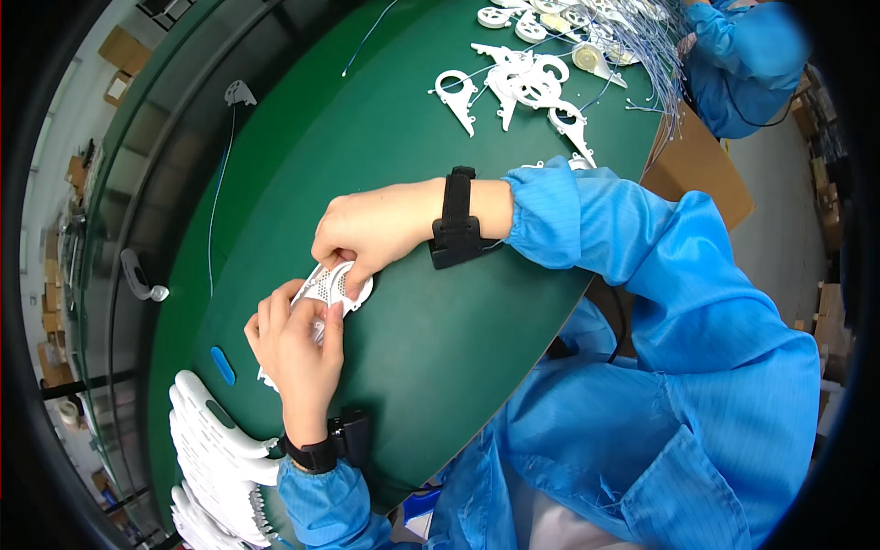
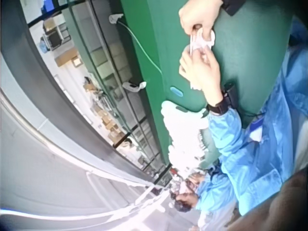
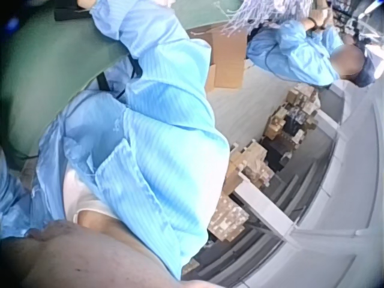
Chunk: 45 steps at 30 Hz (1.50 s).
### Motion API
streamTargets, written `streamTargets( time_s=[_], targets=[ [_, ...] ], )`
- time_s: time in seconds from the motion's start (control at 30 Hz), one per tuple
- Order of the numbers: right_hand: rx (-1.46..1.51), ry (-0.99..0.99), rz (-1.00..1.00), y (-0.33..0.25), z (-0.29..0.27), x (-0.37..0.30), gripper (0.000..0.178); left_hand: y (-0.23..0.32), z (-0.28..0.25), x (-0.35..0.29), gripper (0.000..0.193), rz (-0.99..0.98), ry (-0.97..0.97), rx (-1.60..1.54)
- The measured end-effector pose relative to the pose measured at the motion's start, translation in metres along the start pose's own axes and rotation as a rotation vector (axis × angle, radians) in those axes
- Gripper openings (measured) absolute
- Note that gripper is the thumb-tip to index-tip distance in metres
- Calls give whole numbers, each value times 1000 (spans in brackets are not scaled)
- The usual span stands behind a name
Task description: Assembling white plastic components and housings on a factory assembly line.
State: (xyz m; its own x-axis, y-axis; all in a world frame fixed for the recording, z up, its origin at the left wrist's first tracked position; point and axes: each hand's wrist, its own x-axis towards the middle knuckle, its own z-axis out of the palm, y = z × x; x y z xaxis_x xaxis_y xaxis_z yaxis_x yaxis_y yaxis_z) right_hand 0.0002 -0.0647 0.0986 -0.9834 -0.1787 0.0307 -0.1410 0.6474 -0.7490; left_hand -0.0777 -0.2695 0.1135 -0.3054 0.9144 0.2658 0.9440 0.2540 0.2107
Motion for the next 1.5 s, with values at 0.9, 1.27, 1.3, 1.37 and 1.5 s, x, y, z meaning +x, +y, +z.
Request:
streamTargets(
  time_s=[0.9, 1.27, 1.3, 1.37, 1.5],
  targets=[
    [-275, 20, -135, -5, 1, 2, 39, 21, -5, 11, 21, -182, 9, -35],
    [-181, -76, -23, 8, -2, 25, 35, 8, -10, 27, 28, -383, -331, -40],
    [-219, -78, -60, 8, -2, 29, 38, 4, -11, 30, 28, -362, -370, -84],
    [-288, -65, -112, 7, 0, 30, 39, 1, -8, 25, 28, -369, -331, -89],
    [-353, -4, -168, 7, 3, 27, 42, 4, -5, 21, 35, -357, -259, -8]
  ],
)
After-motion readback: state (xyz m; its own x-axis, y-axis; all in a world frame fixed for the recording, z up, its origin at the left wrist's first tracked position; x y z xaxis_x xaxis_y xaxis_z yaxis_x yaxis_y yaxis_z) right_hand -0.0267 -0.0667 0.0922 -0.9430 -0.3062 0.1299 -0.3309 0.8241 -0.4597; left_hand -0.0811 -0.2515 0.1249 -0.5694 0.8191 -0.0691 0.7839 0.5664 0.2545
